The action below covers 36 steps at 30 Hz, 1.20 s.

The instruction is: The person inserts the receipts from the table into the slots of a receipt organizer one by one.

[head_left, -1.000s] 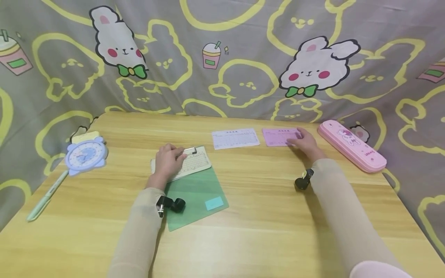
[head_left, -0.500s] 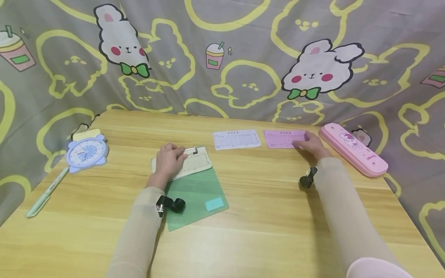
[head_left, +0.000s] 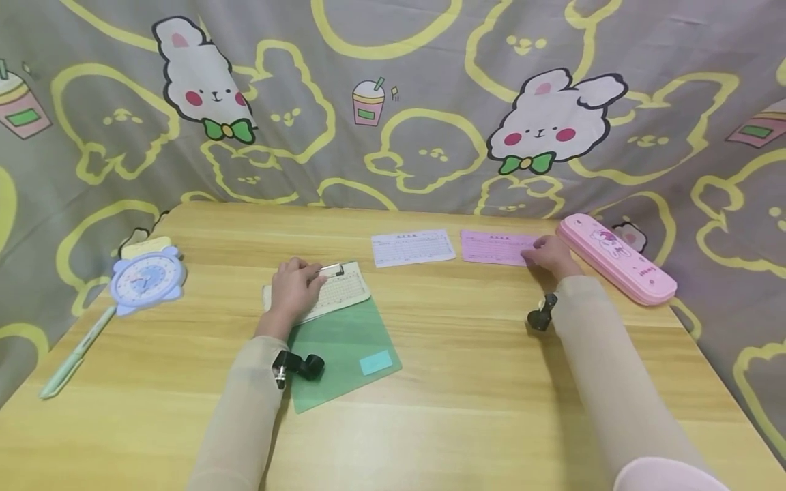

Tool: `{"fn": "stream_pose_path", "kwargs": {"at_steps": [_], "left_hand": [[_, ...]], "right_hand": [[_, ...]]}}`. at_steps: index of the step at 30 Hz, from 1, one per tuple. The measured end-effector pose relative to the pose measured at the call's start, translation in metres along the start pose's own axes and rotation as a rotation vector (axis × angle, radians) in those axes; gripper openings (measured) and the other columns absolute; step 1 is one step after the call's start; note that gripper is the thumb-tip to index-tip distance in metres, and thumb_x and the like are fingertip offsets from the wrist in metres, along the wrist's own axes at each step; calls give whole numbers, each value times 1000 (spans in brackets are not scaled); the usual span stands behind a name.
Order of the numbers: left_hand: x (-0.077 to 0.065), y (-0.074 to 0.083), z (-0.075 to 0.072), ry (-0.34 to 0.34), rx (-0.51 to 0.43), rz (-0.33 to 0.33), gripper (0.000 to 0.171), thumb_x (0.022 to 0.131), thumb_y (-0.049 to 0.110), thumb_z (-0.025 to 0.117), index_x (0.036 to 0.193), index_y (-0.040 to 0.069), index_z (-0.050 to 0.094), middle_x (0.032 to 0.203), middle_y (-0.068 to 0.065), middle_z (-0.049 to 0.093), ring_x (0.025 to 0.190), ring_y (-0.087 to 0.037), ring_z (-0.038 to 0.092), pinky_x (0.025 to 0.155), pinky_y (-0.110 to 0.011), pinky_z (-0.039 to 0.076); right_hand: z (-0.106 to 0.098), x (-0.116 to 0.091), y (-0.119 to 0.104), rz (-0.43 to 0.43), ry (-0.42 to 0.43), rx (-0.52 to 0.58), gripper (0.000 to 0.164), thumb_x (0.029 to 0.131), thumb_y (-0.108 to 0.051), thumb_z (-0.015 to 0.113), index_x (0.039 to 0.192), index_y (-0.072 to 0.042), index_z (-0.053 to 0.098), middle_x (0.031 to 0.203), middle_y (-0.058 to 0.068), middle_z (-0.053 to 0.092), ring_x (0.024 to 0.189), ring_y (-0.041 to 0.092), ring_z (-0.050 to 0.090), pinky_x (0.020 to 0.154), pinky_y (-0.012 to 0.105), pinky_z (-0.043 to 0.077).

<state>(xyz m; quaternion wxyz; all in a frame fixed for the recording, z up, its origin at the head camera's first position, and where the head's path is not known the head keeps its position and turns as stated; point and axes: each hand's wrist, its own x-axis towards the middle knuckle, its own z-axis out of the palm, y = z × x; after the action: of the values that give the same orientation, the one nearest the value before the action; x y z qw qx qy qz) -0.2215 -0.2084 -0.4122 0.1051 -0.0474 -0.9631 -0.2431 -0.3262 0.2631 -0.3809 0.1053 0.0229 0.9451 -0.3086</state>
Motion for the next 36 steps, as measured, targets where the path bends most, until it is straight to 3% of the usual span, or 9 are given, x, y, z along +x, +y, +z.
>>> {"fn": "stream_pose_path", "kwargs": {"at_steps": [3,7,12,15,22,33,36], "left_hand": [[-1,-1,1,12,-9,6,38,87,28,50,117,6,54,102,-12,45,94,-28,35,81,-44,25],[-1,-1,1,19,-12,8,37,87,28,51,116,6,55,101,-12,45,93,-28,35,79,-44,25],[0,-1,0,16,-14,1,38,87,28,51,117,5,54,102,-12,45,93,-28,35,80,-43,25],[0,0,0,13,-19,-6,38,87,28,51,118,5,53,102,-12,45,93,-28,35,80,-43,25],[-1,0,1,15,-29,-10,39,86,28,51,118,5,53,102,-12,45,92,-28,35,79,-43,25],[-2,0,1,15,-17,-16,39,87,27,51,118,4,53,104,-13,45,94,-29,36,80,-44,25],[-1,2,1,17,1,-16,38,87,27,51,117,4,54,104,-14,45,94,-29,36,80,-44,25]], "right_hand": [[2,0,1,-31,12,-10,63,82,-23,56,121,18,28,117,35,33,108,44,31,92,48,21],[3,2,4,-76,-27,-81,78,82,-29,56,127,19,13,126,39,17,117,48,16,96,48,12],[4,-1,4,-84,-66,-194,78,84,-36,50,128,17,14,127,41,8,118,50,6,95,51,5],[5,-2,4,-93,-60,-191,75,84,-35,49,128,17,17,127,40,11,118,50,8,95,52,6],[5,-5,6,-90,-27,-145,69,83,-31,53,125,17,25,120,35,32,112,46,27,93,51,18],[11,-18,-1,-84,103,-176,60,80,-27,56,122,11,35,114,35,33,104,49,25,86,55,21],[13,-21,-3,-100,122,-104,59,80,-19,57,122,13,33,115,36,35,106,47,30,89,53,22]]}}
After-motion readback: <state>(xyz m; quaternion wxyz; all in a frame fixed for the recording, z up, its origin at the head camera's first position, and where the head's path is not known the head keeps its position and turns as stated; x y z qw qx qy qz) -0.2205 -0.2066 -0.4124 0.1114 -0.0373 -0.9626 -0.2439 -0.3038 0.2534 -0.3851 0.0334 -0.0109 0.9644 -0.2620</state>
